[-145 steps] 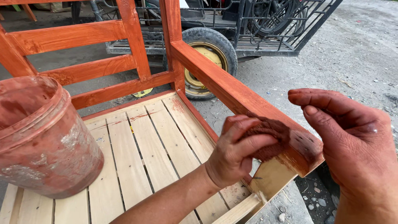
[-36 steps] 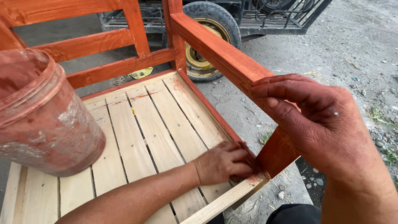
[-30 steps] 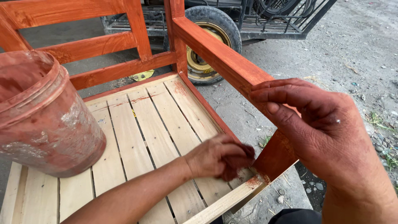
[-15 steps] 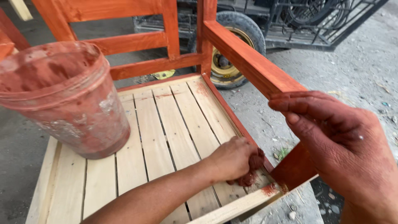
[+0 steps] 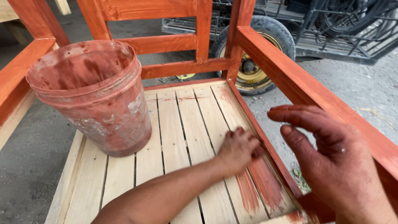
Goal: The person applies reddish-brown stain to a wooden chair using a cloth. They wipe the backrest, armrests, and seat slats, repeatedly dipping the cloth into a plastic container to reload stain. The chair becomes progressively covered in stain.
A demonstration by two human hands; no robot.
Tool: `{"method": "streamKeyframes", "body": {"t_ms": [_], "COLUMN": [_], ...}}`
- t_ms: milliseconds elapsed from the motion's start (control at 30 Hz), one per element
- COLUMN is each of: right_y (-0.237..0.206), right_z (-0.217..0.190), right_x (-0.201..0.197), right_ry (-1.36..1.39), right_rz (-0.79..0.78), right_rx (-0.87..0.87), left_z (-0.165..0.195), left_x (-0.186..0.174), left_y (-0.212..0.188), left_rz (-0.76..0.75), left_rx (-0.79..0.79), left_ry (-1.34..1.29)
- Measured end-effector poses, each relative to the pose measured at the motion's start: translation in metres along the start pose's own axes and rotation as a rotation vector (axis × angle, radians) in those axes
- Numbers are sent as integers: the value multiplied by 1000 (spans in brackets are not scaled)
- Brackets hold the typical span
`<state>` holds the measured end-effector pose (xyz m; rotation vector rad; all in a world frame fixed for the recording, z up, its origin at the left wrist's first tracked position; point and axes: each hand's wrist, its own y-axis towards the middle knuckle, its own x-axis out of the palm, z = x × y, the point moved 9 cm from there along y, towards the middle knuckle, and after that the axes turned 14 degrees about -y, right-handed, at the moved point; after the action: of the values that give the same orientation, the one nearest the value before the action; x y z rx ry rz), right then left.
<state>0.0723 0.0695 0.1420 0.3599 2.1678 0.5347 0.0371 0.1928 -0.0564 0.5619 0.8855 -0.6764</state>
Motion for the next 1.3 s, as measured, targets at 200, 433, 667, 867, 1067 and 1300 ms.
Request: {"method": "streamKeyframes", "body": {"t_ms": [200,433,667,867,1067,1300], "right_y": [19,23,17,11,14,41], "right_z": [52,110,137,111,69,32], "right_x": [57,100,109,99,90,100], "right_ry": [-18,-112,-159,-79,-67,-199], "right_rz": [-116,-124,-180,-183,-148,-69], "right_rx": [43,-76,40,53,56,-191], "left_z": [-103,-197,-209,-147,-64,-68], "left_x": [-68,-102,-106,-80,-27,-35], "left_y": [81,163,169,129,50,44], "left_rz": [381,571,603,397,170,226], "left_rx": [-131,-273,-262,-78,11,-130], "left_ry": [-96,6,-34,81,-133,-101]}}
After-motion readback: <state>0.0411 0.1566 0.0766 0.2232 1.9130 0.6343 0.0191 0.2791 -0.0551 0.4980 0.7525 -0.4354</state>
